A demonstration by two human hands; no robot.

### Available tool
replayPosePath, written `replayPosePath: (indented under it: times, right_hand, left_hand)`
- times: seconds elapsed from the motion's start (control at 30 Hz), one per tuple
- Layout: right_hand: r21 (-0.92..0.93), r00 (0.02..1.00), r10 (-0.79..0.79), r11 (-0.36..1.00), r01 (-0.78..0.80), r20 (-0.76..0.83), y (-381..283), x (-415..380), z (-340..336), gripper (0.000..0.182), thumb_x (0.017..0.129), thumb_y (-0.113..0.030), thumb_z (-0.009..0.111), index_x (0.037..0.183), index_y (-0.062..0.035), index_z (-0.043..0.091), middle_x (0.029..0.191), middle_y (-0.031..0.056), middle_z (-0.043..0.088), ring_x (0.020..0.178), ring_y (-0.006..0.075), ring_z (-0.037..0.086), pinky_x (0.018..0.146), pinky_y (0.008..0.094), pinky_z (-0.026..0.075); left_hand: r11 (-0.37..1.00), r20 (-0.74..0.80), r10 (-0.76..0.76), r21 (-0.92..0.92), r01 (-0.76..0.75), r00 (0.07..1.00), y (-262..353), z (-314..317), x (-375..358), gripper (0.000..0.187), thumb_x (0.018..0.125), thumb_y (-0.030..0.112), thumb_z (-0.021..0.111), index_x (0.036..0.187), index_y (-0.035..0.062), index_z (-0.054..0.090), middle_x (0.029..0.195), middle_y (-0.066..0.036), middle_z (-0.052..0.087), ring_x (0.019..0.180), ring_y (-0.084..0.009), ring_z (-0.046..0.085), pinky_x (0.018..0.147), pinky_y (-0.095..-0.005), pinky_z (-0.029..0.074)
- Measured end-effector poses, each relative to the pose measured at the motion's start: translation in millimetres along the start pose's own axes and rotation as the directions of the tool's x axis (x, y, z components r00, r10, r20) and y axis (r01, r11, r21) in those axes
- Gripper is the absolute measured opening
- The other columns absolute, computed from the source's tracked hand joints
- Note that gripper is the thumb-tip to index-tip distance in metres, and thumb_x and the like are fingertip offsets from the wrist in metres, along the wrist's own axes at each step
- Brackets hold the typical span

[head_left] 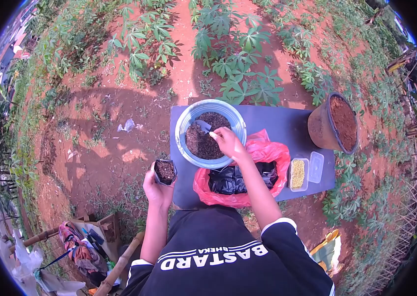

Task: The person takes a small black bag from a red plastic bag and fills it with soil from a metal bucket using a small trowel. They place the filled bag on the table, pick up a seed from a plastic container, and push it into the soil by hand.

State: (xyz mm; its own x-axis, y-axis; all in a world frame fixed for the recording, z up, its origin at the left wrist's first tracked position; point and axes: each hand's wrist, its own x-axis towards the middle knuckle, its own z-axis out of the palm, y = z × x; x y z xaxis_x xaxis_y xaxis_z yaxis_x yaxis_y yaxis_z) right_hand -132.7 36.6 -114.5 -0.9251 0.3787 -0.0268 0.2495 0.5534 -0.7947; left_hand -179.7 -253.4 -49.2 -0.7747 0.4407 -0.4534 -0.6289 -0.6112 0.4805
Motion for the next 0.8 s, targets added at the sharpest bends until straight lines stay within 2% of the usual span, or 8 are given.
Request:
replayPosePath:
  times: [0.23, 0.3, 0.4, 0.5, 0.57, 0.7, 0.77, 0.8]
  right_hand:
    - [-0.045, 0.996, -0.083, 0.995, 0.085, 0.040, 4.3, -6.8, -17.6, 0.017, 0.090, -0.005, 0.061, 0.106, 0.0017, 0.060, 0.103, 0.0176, 0.061, 0.098, 0.0368, 0.063, 0.086, 0.0416, 0.050]
    - [0.000, 0.995, -0.084, 0.996, 0.084, 0.058, 7.6, -6.0, -17.8, 0.017, 0.090, -0.006, 0.062, 0.105, 0.0015, 0.059, 0.105, 0.0181, 0.060, 0.099, 0.0378, 0.062, 0.087, 0.0432, 0.050]
    - [0.059, 0.993, -0.102, 0.993, 0.098, 0.065, 10.1, -5.7, -18.5, 0.017, 0.090, -0.007, 0.063, 0.104, 0.0014, 0.058, 0.106, 0.0184, 0.060, 0.100, 0.0388, 0.062, 0.087, 0.0445, 0.050]
    - [0.097, 0.991, -0.125, 0.988, 0.121, 0.044, 11.9, -8.4, -20.1, 0.017, 0.090, -0.006, 0.063, 0.104, 0.0014, 0.059, 0.104, 0.0182, 0.061, 0.098, 0.0386, 0.062, 0.086, 0.0438, 0.050]
    - [0.115, 0.991, -0.131, 0.985, 0.126, 0.039, 14.7, -13.5, -22.4, 0.016, 0.090, -0.006, 0.063, 0.103, 0.0015, 0.059, 0.104, 0.0181, 0.061, 0.097, 0.0383, 0.063, 0.086, 0.0434, 0.051]
    - [0.147, 0.981, -0.183, 0.974, 0.172, 0.062, 19.4, -18.0, -32.1, 0.022, 0.089, 0.001, 0.062, 0.110, 0.0021, 0.059, 0.104, 0.0155, 0.062, 0.097, 0.0302, 0.065, 0.086, 0.0371, 0.052]
    - [0.282, 0.992, -0.117, 0.954, 0.098, 0.048, 15.8, -22.8, -39.0, 0.017, 0.088, -0.002, 0.062, 0.105, 0.0013, 0.061, 0.100, 0.0174, 0.063, 0.096, 0.0359, 0.064, 0.086, 0.0415, 0.051]
    - [0.285, 0.994, -0.068, 0.958, 0.040, 0.088, 9.6, -25.5, -47.5, 0.019, 0.089, -0.001, 0.061, 0.107, 0.0014, 0.060, 0.102, 0.0170, 0.064, 0.098, 0.0339, 0.065, 0.087, 0.0400, 0.052]
  left_hand:
    - [0.999, 0.010, -0.041, 0.035, 0.040, 0.999, -31.6, 37.4, -9.7, 0.033, 0.094, 0.034, 0.049, 0.114, 0.0100, 0.059, 0.102, -0.005, 0.067, 0.088, -0.0219, 0.065, 0.072, -0.0387, 0.052]
    - [0.999, -0.038, -0.031, 0.033, 0.032, 0.999, -36.0, 45.8, -14.8, 0.033, 0.094, 0.034, 0.048, 0.114, 0.0102, 0.059, 0.101, -0.005, 0.066, 0.087, -0.0215, 0.064, 0.073, -0.0389, 0.052]
    - [0.999, 0.000, 0.014, 0.036, -0.014, 1.000, -41.7, 40.5, -19.9, 0.032, 0.094, 0.034, 0.049, 0.114, 0.0111, 0.059, 0.102, -0.004, 0.067, 0.088, -0.0213, 0.064, 0.074, -0.0393, 0.051]
    - [0.998, -0.034, 0.061, 0.028, -0.060, 0.998, -45.5, 36.4, -28.6, 0.031, 0.093, 0.035, 0.051, 0.111, 0.0116, 0.061, 0.103, -0.004, 0.067, 0.090, -0.0212, 0.065, 0.075, -0.0393, 0.052]
    - [0.996, -0.096, 0.089, -0.011, -0.091, 0.991, -49.4, 38.9, -33.5, 0.027, 0.093, 0.032, 0.053, 0.101, 0.0106, 0.066, 0.098, -0.006, 0.070, 0.087, -0.0238, 0.066, 0.072, -0.0411, 0.052]
    - [0.993, -0.157, 0.112, -0.016, -0.116, 0.981, -65.8, 44.3, -36.6, 0.028, 0.091, 0.032, 0.053, 0.102, 0.0105, 0.066, 0.097, -0.006, 0.069, 0.087, -0.0235, 0.065, 0.073, -0.0411, 0.051]
    - [0.993, -0.124, 0.099, -0.047, -0.106, 0.987, -76.8, 47.1, -37.5, 0.028, 0.091, 0.032, 0.053, 0.101, 0.0103, 0.066, 0.097, -0.006, 0.069, 0.087, -0.0234, 0.065, 0.074, -0.0410, 0.051]
    - [0.994, -0.092, 0.081, -0.070, -0.087, 0.992, -82.1, 51.2, -38.0, 0.028, 0.090, 0.032, 0.052, 0.101, 0.0102, 0.066, 0.097, -0.006, 0.069, 0.088, -0.0233, 0.065, 0.074, -0.0410, 0.051]
